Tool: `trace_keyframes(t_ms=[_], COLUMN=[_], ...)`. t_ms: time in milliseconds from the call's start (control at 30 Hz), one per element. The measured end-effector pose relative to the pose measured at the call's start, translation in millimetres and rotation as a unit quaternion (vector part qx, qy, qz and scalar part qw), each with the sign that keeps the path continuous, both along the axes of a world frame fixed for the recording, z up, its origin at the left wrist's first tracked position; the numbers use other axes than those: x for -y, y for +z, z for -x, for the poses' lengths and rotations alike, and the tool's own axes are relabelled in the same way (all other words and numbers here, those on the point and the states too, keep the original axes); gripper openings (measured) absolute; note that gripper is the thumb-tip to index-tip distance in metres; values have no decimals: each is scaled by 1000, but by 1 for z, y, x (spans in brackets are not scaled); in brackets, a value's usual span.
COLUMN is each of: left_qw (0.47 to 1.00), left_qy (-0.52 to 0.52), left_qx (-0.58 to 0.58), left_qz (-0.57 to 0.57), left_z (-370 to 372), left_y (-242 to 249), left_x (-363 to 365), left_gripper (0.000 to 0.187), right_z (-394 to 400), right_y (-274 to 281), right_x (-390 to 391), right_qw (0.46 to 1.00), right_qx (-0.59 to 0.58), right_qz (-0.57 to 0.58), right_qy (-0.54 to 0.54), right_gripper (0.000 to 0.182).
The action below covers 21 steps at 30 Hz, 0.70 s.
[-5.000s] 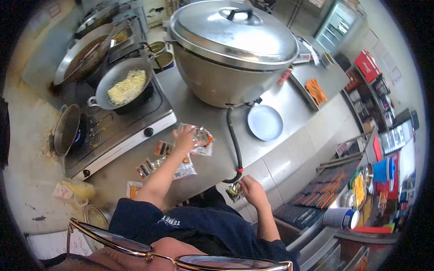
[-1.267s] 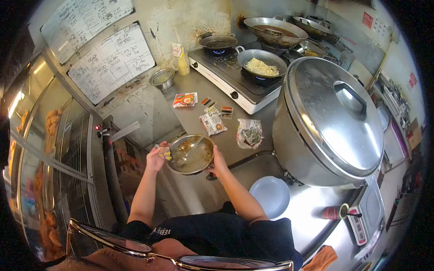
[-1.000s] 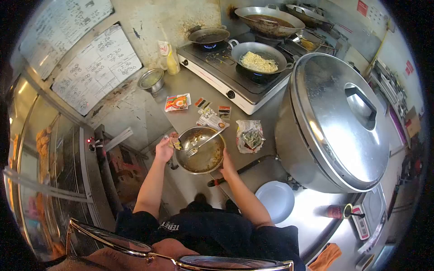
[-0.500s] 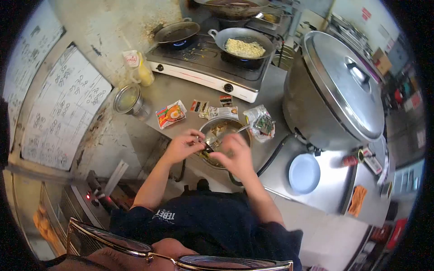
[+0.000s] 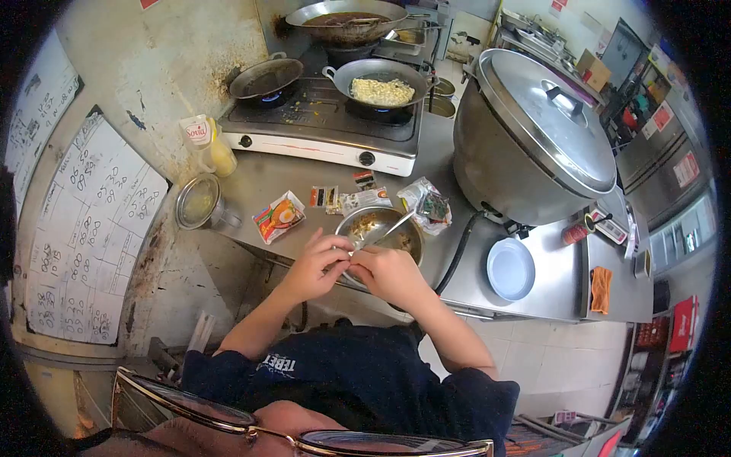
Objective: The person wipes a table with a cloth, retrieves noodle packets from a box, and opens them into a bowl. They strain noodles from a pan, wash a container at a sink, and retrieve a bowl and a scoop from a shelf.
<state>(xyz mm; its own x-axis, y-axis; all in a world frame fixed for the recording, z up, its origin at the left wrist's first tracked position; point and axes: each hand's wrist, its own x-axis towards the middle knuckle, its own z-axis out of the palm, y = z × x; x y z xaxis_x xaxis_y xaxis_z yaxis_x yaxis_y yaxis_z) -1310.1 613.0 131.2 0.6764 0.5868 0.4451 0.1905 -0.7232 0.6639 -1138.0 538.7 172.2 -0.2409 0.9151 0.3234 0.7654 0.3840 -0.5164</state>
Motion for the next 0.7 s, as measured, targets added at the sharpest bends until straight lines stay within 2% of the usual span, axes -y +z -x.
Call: trace_keyframes(t_ms=[167,233,300,333,400,467,500,533,567,633,667,700], left_qw=[999,998,976,985,980,974,963,950,949,895,894,840], left_qy=[-31,-55,-106,-115,-120,-129,-131,-133,-135,-140,-143,-129], left_qx=[21,26,85,79,104,129,132,134,132,158,156,166], left_qz=[7,0,169,104,118,137,193,248,253,392,395,500], left_z=[-5,-3,-3,-3,-4,-4,-3,-2,-2,-4,-5,-6], left_y=[-16,-15,-13,-18,-26,-36,-40,-44,-48,-54,-57,-59], left_x=[-3,-6,-2,-5,-5,-5,-6,-6,-5,-4,-4,-4], left_gripper=[12,11,7,5,5,5,5,5,5,6,6,7], right_z=[-5,-7,-7,-7,-5,-2,-1,0,0,-3,-6,-7], right_y=[8,8,9,13,13,6,4,1,-2,-11,-19,-24], right_x=[-6,-10,-13,-13,-14,-16,-17,-19,-19,-19,-18,-17], right_qw=[999,998,998,996,994,990,991,980,963,954,950,945], right_qx=[37,36,34,37,39,49,48,96,145,165,180,193], right_qz=[-10,29,37,54,76,-58,-53,-108,-163,-181,-191,-202], right_qy=[25,38,50,61,69,120,117,138,158,170,169,168], right_gripper=[13,14,14,14,13,10,10,11,11,15,18,21])
